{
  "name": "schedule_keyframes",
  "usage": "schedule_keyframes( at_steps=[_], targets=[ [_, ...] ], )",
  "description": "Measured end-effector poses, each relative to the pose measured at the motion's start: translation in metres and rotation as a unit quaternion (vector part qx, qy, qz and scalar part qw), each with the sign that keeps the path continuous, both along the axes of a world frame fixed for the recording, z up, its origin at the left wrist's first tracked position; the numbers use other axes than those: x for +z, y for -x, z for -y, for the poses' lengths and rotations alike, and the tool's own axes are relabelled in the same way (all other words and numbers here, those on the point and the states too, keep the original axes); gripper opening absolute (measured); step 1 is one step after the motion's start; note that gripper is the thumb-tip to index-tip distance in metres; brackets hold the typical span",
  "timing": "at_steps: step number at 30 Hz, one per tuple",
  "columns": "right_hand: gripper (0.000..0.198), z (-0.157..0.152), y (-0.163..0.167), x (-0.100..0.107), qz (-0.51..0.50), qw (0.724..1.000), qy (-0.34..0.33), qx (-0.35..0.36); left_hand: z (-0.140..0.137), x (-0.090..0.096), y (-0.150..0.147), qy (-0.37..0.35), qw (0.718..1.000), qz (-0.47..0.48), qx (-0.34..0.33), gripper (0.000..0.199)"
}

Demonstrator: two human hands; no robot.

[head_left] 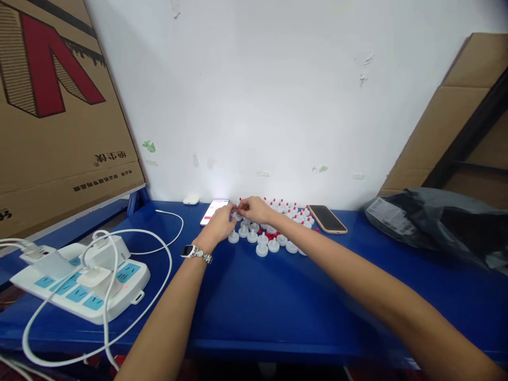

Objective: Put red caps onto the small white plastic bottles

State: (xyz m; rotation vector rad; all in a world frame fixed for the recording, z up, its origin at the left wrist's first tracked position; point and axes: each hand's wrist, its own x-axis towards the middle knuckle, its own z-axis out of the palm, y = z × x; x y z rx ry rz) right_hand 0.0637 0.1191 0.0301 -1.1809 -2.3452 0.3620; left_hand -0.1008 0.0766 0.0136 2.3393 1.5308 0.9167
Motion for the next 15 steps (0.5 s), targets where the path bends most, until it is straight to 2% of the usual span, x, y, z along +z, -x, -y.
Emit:
schedule_keyframes(
  at_steps=[4,7,10,15],
  targets=[
    [0.017,-0.003,0.0,-0.004,0.11,0.993,-0.028,-0.015,-0.004,-0.008,-0.001,0.065,0.998,0.006,-0.02,0.048],
    [0.02,-0.006,-0.006,0.001,0.113,0.991,-0.047,-0.049,-0.005,-0.01,-0.005,0.093,0.995,0.024,-0.034,0.05],
    [0.026,-0.02,-0.01,0.006,0.092,0.988,-0.058,-0.113,-0.004,-0.008,-0.007,0.097,0.994,0.043,-0.029,0.052],
    [0.037,-0.053,0.005,0.005,0.173,0.968,-0.058,-0.17,-0.003,-0.006,-0.008,0.067,0.997,0.041,-0.021,0.049]
  ],
)
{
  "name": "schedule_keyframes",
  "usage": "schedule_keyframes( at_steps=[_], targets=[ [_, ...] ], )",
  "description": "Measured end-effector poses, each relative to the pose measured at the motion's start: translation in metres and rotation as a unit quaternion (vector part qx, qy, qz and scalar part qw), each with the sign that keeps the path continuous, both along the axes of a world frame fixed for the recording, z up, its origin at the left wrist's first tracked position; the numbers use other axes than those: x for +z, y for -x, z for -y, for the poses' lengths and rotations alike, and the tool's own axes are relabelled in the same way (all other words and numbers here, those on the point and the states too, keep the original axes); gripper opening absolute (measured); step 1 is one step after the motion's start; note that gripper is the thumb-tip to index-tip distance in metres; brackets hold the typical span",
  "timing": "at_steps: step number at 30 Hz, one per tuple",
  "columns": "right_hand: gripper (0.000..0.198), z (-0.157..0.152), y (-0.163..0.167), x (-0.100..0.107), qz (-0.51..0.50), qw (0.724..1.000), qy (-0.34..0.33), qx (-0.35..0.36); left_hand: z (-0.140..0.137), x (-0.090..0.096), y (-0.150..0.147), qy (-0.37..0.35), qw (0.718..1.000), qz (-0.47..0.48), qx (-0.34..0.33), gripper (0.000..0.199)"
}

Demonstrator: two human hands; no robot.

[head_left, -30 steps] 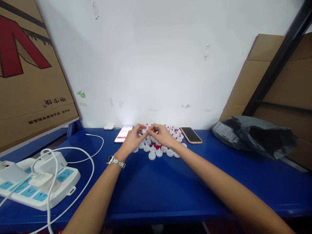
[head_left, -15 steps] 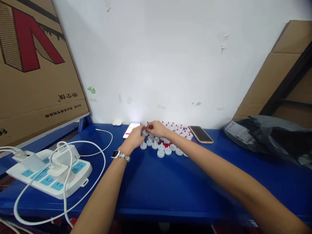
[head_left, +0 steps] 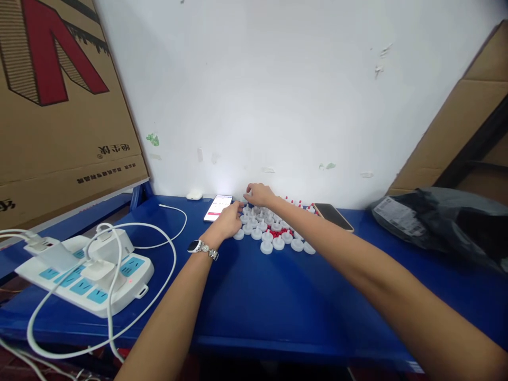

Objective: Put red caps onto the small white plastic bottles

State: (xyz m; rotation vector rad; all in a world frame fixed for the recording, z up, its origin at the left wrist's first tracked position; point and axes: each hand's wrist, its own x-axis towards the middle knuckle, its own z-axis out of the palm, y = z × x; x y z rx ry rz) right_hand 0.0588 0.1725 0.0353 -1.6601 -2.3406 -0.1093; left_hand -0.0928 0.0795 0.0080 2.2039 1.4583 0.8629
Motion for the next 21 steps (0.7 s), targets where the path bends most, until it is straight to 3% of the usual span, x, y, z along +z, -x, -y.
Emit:
schedule_keyframes(
  at_steps=[5,10,13,16,21],
  targets=[
    [0.026,-0.014,0.022,-0.006,0.02,1.0,0.003,0.002,-0.003,-0.005,0.0,-0.032,0.999,0.015,0.018,0.038],
    [0.026,-0.002,0.012,0.002,-0.004,1.0,-0.02,-0.011,-0.003,-0.005,-0.001,-0.075,0.997,0.012,0.028,0.03],
    [0.031,0.024,-0.007,0.01,-0.059,0.997,-0.038,-0.017,0.005,0.0,-0.007,-0.146,0.988,0.011,0.043,0.033],
    [0.033,0.063,-0.027,0.013,-0.2,0.978,-0.05,0.015,0.018,0.009,-0.02,-0.19,0.981,0.022,0.027,0.045],
    [0.037,0.12,-0.055,0.001,-0.333,0.94,-0.051,0.051,0.043,0.02,-0.047,-0.129,0.986,0.01,-0.108,0.03]
  ],
)
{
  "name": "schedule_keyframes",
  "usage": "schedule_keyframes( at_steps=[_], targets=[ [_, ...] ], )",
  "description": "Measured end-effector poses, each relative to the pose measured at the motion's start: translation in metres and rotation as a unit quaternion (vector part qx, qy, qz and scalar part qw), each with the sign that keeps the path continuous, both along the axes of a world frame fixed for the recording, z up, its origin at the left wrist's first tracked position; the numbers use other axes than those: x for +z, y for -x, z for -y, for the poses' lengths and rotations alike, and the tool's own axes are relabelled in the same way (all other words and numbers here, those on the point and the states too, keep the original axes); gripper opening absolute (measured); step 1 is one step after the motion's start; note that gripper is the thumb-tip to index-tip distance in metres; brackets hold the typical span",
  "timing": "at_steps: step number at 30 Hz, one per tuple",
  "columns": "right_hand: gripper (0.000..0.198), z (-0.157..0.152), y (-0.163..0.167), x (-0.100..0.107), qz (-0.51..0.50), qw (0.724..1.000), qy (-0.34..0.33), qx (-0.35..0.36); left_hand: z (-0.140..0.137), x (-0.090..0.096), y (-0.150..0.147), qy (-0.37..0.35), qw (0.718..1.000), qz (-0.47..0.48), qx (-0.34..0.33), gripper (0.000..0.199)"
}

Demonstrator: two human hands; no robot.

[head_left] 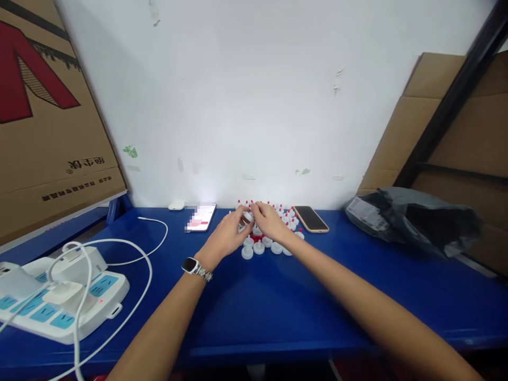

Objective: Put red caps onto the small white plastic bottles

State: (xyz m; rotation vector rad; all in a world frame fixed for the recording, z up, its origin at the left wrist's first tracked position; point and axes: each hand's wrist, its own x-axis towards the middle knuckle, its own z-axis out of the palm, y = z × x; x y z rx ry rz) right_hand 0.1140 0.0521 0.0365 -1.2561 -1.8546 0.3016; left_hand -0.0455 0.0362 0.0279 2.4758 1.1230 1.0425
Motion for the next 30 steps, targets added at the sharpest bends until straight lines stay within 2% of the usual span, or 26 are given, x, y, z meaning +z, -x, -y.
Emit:
schedule_keyframes(
  at_steps=[2,6,10,12,14,16,17,19,21,23,25,27,30],
  targets=[
    [0.039,0.012,-0.007,-0.006,-0.037,0.999,0.008,0.015,0.008,0.002,-0.009,0.011,1.0,-0.003,-0.024,0.028],
    [0.04,0.022,-0.009,-0.014,-0.102,0.993,0.046,0.039,0.016,0.002,-0.021,0.007,1.0,0.003,-0.017,0.022],
    [0.037,0.027,-0.002,-0.008,-0.188,0.979,0.062,0.055,0.013,0.002,-0.027,0.044,0.994,0.093,-0.02,0.02],
    [0.035,0.027,-0.007,-0.001,-0.204,0.978,0.043,0.025,0.006,0.002,-0.025,0.08,0.978,0.19,-0.019,0.022],
    [0.036,0.025,-0.018,0.004,-0.194,0.98,0.016,-0.042,-0.003,0.001,-0.017,0.119,0.945,0.305,-0.006,0.022],
    [0.038,0.022,-0.03,0.005,-0.153,0.983,-0.005,-0.098,-0.013,0.0,-0.006,0.145,0.925,0.352,0.013,0.017],
    [0.039,0.02,-0.034,0.003,-0.114,0.989,-0.01,-0.09,-0.016,-0.001,-0.001,0.145,0.927,0.344,0.028,0.017],
    [0.037,0.018,-0.036,-0.005,-0.011,0.999,-0.007,-0.049,-0.021,-0.003,0.008,0.148,0.951,0.27,0.038,0.018],
    [0.034,0.017,-0.033,-0.013,0.083,0.996,0.002,-0.014,-0.021,-0.006,0.012,0.133,0.974,0.18,0.038,0.023],
    [0.032,0.018,-0.028,-0.017,0.131,0.991,0.009,-0.006,-0.02,-0.007,0.013,0.109,0.987,0.114,0.035,0.029],
    [0.031,0.019,-0.025,-0.016,0.124,0.992,0.017,-0.011,-0.019,-0.009,0.013,0.085,0.993,0.08,0.033,0.033],
    [0.031,0.02,-0.023,-0.011,0.071,0.997,0.029,0.001,-0.02,-0.009,0.013,0.073,0.995,0.068,0.023,0.035],
    [0.029,0.018,-0.016,-0.004,-0.036,0.995,0.051,0.084,-0.02,-0.008,0.014,0.068,0.995,0.071,-0.001,0.037]
  ],
)
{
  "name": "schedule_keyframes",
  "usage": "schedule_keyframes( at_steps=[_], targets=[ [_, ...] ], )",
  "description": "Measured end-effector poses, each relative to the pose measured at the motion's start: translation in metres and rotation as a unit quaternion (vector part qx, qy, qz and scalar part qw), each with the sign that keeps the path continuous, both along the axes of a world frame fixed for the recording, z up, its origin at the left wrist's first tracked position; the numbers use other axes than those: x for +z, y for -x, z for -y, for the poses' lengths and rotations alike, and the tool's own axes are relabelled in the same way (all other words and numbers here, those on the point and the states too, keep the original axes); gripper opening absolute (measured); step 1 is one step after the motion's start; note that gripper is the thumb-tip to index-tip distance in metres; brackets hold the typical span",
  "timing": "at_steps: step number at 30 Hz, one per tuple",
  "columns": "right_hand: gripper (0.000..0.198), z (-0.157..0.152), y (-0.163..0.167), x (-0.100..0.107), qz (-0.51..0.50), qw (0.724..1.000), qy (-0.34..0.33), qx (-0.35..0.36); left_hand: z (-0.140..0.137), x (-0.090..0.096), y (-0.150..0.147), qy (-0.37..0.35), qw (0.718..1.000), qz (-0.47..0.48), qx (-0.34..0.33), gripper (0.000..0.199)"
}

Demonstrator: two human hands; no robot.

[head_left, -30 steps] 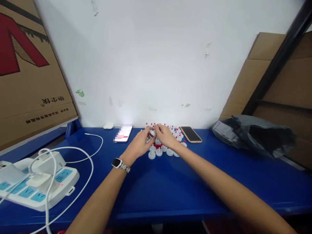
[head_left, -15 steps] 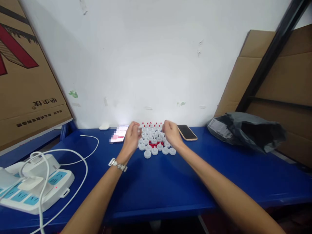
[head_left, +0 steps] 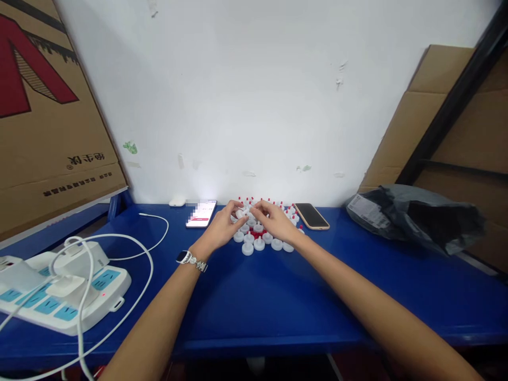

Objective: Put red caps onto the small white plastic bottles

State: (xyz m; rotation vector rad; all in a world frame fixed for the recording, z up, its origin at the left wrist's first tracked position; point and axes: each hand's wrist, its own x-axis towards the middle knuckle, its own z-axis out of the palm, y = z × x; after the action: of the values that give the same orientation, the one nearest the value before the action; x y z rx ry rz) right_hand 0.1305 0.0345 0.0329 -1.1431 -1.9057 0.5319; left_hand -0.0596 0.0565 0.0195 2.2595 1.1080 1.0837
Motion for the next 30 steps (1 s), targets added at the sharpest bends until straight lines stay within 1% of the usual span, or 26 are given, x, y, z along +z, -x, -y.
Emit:
schedule_keyframes(
  at_steps=[2,3,5,7,9,11,12,14,17,21,23,26,28,30],
  targets=[
    [0.026,-0.005,0.008,0.005,-0.048,0.998,0.003,0.051,0.001,0.002,0.002,-0.002,1.0,0.011,-0.006,0.037],
    [0.024,-0.009,0.012,0.007,-0.06,0.996,-0.003,0.064,0.001,0.004,0.004,-0.001,1.0,0.016,-0.004,0.037],
    [0.02,-0.019,0.022,0.014,-0.061,0.996,-0.022,0.069,0.002,0.006,0.008,0.003,1.0,0.023,0.011,0.039],
    [0.017,-0.034,0.03,0.021,-0.037,0.996,-0.042,0.062,0.0,0.007,0.013,-0.001,0.999,0.022,0.042,0.044],
    [0.015,-0.053,0.037,0.026,-0.005,0.997,-0.068,0.042,-0.005,0.005,0.019,-0.017,0.996,0.013,0.083,0.046],
    [0.015,-0.076,0.042,0.027,0.025,0.995,-0.096,0.002,-0.011,-0.001,0.024,-0.032,0.993,-0.007,0.117,0.042],
    [0.016,-0.088,0.045,0.025,0.051,0.994,-0.098,-0.022,-0.015,-0.005,0.026,-0.035,0.991,-0.021,0.126,0.039],
    [0.019,-0.111,0.05,0.018,0.127,0.987,-0.072,-0.072,-0.021,-0.012,0.028,-0.031,0.99,-0.051,0.128,0.034],
    [0.022,-0.133,0.058,0.003,0.238,0.967,-0.037,-0.089,-0.024,-0.019,0.026,-0.025,0.99,-0.082,0.115,0.032],
    [0.015,-0.14,0.061,-0.008,0.282,0.956,-0.021,-0.079,-0.02,-0.019,0.021,-0.023,0.99,-0.094,0.106,0.031],
    [0.017,-0.139,0.057,-0.007,0.293,0.952,-0.026,-0.084,-0.019,-0.018,0.02,-0.023,0.989,-0.1,0.104,0.032],
    [0.024,-0.138,0.048,-0.005,0.303,0.945,-0.042,-0.116,-0.018,-0.017,0.018,-0.033,0.989,-0.105,0.103,0.031],
    [0.023,-0.138,0.043,-0.004,0.316,0.939,-0.036,-0.129,-0.019,-0.017,0.018,-0.042,0.988,-0.104,0.105,0.03],
    [0.016,-0.138,0.04,-0.003,0.325,0.937,-0.022,-0.123,-0.019,-0.018,0.017,-0.048,0.988,-0.101,0.107,0.029]
  ],
)
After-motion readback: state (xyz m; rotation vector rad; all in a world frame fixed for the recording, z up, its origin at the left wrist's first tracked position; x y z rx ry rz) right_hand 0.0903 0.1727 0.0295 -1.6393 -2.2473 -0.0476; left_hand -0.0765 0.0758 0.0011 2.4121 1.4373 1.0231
